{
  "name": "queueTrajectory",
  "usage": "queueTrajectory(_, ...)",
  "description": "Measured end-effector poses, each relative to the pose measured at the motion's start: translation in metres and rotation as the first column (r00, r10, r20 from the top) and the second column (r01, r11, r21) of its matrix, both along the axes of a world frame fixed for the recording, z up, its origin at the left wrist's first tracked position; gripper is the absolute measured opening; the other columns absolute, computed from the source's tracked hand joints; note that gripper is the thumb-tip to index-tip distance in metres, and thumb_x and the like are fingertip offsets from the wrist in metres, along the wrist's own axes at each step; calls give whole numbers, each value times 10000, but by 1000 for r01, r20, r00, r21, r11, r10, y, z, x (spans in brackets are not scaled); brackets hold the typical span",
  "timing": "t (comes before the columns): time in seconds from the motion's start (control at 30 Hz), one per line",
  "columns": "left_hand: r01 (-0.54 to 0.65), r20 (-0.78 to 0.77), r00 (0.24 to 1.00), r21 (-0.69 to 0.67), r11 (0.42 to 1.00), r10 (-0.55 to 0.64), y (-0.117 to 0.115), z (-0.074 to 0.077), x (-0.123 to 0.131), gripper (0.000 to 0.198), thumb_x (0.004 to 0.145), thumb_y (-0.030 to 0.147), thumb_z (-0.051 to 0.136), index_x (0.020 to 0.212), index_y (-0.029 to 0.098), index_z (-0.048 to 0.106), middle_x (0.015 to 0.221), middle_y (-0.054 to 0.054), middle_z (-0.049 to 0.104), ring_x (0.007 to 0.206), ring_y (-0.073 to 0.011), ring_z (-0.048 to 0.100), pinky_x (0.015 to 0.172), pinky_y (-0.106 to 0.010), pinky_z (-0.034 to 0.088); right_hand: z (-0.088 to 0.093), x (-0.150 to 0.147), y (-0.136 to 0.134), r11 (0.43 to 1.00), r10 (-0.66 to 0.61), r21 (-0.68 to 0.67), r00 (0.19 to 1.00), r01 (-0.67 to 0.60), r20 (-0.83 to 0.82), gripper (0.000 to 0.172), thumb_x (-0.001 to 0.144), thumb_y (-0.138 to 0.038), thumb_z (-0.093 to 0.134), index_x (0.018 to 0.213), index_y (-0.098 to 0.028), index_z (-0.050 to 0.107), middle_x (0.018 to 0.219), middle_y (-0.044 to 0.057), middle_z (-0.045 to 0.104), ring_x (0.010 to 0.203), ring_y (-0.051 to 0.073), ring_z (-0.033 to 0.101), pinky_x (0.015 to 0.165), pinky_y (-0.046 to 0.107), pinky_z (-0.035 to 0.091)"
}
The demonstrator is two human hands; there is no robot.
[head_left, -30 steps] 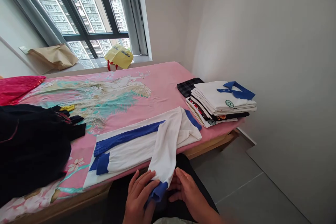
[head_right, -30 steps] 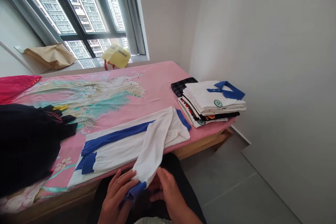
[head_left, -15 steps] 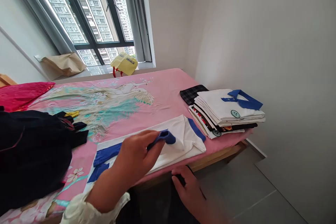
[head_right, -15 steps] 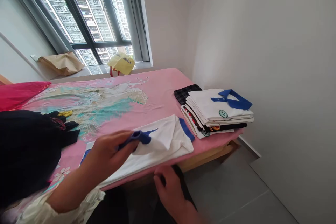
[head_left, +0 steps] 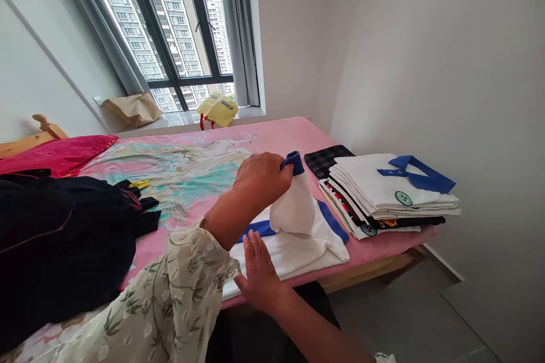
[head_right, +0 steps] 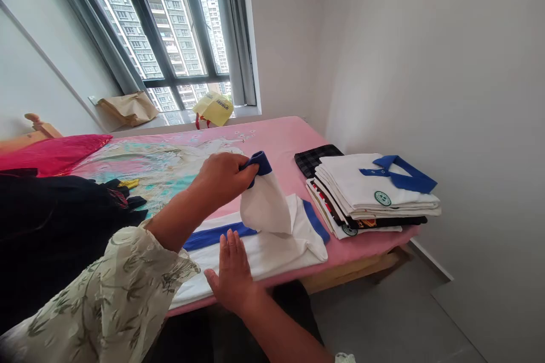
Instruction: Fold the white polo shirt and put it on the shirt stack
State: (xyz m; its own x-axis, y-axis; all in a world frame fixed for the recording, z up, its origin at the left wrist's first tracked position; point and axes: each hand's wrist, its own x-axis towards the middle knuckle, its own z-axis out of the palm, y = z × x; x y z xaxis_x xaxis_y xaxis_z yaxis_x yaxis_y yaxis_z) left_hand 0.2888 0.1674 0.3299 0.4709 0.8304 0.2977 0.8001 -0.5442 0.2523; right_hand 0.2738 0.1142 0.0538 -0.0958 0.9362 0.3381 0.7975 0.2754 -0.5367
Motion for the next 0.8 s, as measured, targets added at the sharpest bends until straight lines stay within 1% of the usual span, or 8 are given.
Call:
queueTrajectory(0.13, -16, 30, 999, -11, 1000, 16, 4, 2, -2, 313, 792, 352, 446, 649, 168, 655, 585, -45, 579, 573, -153, 506, 525, -271, 286, 3, -13, 52, 994, -90, 58, 996, 88, 29, 730, 854, -425, 501, 1436, -62, 250, 1505, 176, 185, 1402, 292, 104, 1138, 454, 185)
queueTrajectory(0.27, -21, 102, 995, -39, 999, 25, 9, 6, -8, 307, 782, 333, 444, 583, 174, 615, 563, -41, 575, 566, -149, 516, 516, -264, 313, 2, -5, 90, 982, -185, -31, 982, 186, 50, 679, 869, -431, 470, 1435, -109, 276, 1510, 152, 190, 1391, 295, 159, 1128, 463, 161)
queueTrajectory(0.37, -34, 189, 981, -64, 997, 46, 19, 6, -15, 306, 766, 322, 453, 531, 174, 582, 530, -39, 565, 558, -154, 537, 513, -261, 350, -7, 6, 96, 940, -308, -125, 947, 318, 90, 673, 870, -407, 470, 1420, -61, 296, 1476, 197, 257, 1365, 309, 234, 1109, 438, 199)
queueTrajectory(0.47, -54, 315, 943, -172, 984, 107, 34, -5, -31, 301, 756, 338, 473, 540, 168, 593, 513, -34, 568, 546, -156, 569, 519, -254, 417, -19, 14, 84, 897, -390, -157, 907, 413, 158, 679, 865, -399, 478, 1402, -18, 311, 1419, 233, 347, 1313, 332, 324, 1084, 431, 229)
queueTrajectory(0.6, -22, 562, 777, -425, 905, 283, 55, -45, -77, 263, 714, 397, 558, 678, 155, 654, 553, -19, 596, 519, -161, 589, 461, -260, 482, -31, 16, 60, 877, -389, -201, 891, 435, 233, 632, 880, -437, 431, 1328, 8, 425, 1353, 266, 421, 1272, 359, 375, 1061, 460, 241)
queueTrajectory(0.67, 7, 643, 609, -590, 808, 464, 60, -76, -108, 281, 680, 414, 624, 757, 147, 666, 601, -23, 624, 513, -160, 598, 444, -268, 504, -35, 17, 50, 880, -361, -222, 896, 419, 260, 630, 889, -447, 405, 1307, 22, 455, 1348, 277, 423, 1276, 369, 368, 1066, 478, 223)
queueTrajectory(0.73, 1, 626, 399, -731, 683, 670, 58, -111, -139, 287, 647, 376, 684, 799, 134, 662, 625, -33, 639, 505, -160, 608, 448, -273, 519, -38, 19, 43, 908, -311, -201, 914, 367, 260, 594, 889, -443, 403, 1312, -33, 479, 1357, 230, 439, 1292, 360, 352, 1080, 491, 193)
queueTrajectory(0.8, -54, 576, 284, -789, 613, 766, 49, -147, -166, 268, 657, 327, 691, 813, 114, 646, 604, -46, 629, 473, -168, 604, 436, -294, 522, -38, 22, 37, 931, -263, -187, 933, 313, 247, 521, 885, -423, 414, 1278, -104, 538, 1321, 173, 503, 1271, 346, 388, 1082, 494, 194)
